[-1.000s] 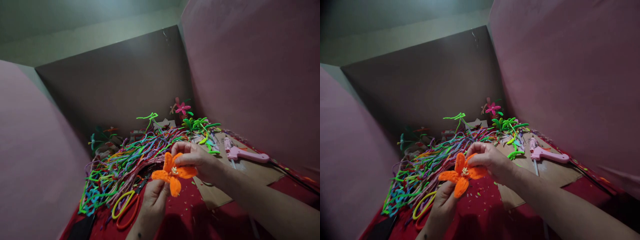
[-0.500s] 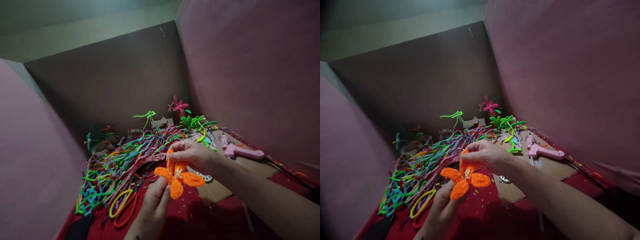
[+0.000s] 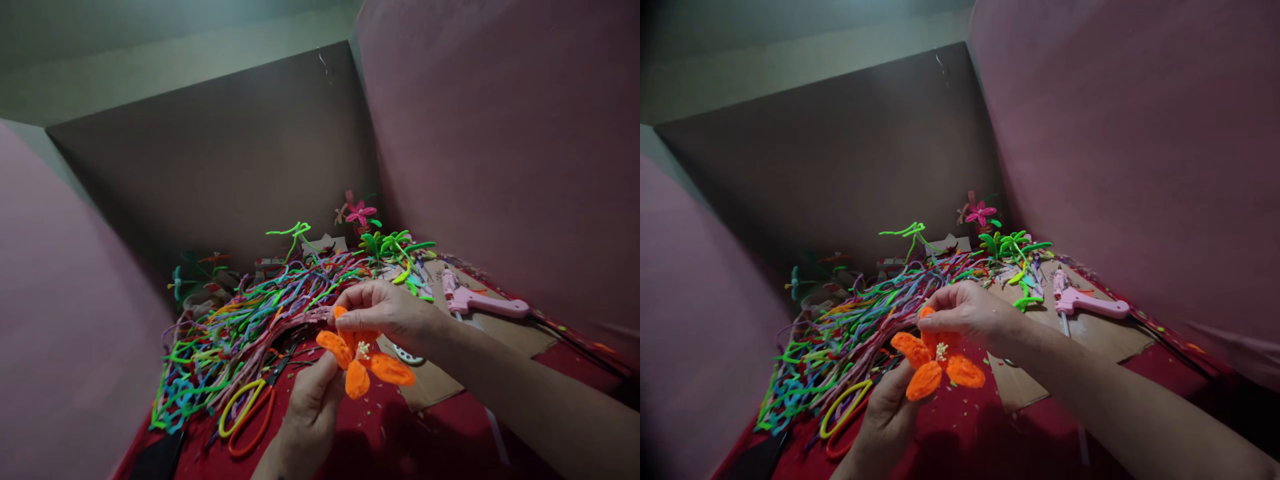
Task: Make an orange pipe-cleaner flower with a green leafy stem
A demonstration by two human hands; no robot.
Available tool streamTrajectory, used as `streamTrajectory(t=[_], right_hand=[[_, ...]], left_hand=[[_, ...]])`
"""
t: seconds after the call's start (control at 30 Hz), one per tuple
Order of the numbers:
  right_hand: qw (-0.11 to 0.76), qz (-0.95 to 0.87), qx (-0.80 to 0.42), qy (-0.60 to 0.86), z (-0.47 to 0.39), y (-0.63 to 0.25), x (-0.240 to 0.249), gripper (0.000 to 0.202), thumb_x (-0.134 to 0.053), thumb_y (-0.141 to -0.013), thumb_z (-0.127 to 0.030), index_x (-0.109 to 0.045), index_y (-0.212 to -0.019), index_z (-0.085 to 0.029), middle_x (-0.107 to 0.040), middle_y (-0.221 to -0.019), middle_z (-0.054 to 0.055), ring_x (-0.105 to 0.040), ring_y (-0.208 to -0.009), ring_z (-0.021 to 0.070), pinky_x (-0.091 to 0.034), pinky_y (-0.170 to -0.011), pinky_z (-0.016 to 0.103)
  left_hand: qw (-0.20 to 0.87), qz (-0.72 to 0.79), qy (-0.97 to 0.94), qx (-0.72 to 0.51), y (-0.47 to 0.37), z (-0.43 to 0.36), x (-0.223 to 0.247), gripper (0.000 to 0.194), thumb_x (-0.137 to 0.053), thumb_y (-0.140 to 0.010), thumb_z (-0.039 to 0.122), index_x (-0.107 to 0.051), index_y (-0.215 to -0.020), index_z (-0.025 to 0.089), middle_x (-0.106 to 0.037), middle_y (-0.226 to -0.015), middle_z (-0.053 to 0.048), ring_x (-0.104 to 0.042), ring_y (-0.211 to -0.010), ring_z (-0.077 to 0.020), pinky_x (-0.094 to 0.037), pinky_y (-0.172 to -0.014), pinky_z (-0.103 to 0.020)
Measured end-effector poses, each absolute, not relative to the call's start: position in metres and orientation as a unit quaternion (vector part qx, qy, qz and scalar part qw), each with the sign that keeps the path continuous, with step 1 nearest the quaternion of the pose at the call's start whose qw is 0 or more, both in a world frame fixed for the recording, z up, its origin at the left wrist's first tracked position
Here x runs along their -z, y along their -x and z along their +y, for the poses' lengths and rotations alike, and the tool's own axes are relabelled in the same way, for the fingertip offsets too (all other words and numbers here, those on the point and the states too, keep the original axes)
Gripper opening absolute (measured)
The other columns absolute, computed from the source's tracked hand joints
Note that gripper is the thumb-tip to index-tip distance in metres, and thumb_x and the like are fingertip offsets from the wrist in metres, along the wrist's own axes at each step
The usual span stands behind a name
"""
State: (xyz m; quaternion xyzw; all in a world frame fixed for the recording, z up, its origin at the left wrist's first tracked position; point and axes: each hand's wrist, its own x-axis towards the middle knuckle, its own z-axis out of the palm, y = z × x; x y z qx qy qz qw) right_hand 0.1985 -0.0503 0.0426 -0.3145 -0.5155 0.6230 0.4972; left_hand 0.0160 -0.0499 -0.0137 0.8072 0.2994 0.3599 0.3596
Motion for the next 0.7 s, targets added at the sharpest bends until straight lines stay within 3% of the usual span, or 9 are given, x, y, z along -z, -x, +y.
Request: streamTrajectory(t=[0.17, 0.4, 0.53, 0.7], right_hand=[[0.507, -0.495, -0.638, 0.302, -0.052, -0.198, -0.043, 0.019, -0.072, -0.062, -0.022, -0.063, -0.075, -0.011, -0.061, -0.063, 0.000, -0.054, -0.053, 0.0068, -0.040, -0.053, 0.019], [0.564, -0.510, -0.591, 0.268, -0.047, -0.200, -0.039, 0.025, -0.066, -0.074, -0.035, -0.063, -0.091, -0.016, -0.062, -0.078, 0.001, -0.056, -0.068, 0.0086, -0.042, -0.063, 0.021], [0.607, -0.470, -0.589, 0.253, -0.041, -0.201, -0.033, 0.029, -0.060, -0.077, -0.042, -0.062, -0.088, -0.015, -0.061, -0.067, 0.001, -0.054, -0.055, 0.0087, -0.041, -0.054, 0.022], [0.691, -0.409, -0.532, 0.270, -0.033, -0.209, -0.029, 0.022, -0.058, -0.077, -0.035, -0.062, -0.079, -0.013, -0.062, -0.059, 0.002, -0.053, -0.049, 0.0092, -0.040, -0.050, 0.022]], left_hand=[[0.355, 0.271, -0.813, -0.373, -0.016, -0.048, 0.014, 0.021, -0.048, -0.085, 0.025, -0.065, -0.097, 0.022, -0.055, -0.070, 0.000, -0.042, -0.060, -0.0117, -0.037, -0.058, -0.020], [0.443, 0.296, -0.724, -0.437, -0.015, -0.045, 0.026, 0.016, -0.052, -0.083, 0.030, -0.060, -0.075, 0.019, -0.037, -0.057, 0.004, -0.029, -0.051, -0.0084, -0.030, -0.048, -0.020], [0.527, 0.296, -0.623, -0.497, -0.021, -0.044, 0.026, 0.016, -0.055, -0.082, 0.032, -0.059, -0.073, 0.020, -0.025, -0.055, 0.006, -0.023, -0.049, -0.0074, -0.025, -0.044, -0.020], [0.581, 0.273, -0.515, -0.568, -0.025, -0.043, 0.009, 0.018, -0.065, -0.075, 0.028, -0.056, -0.062, 0.020, -0.023, -0.055, 0.007, -0.024, -0.046, -0.0061, -0.024, -0.041, -0.018]])
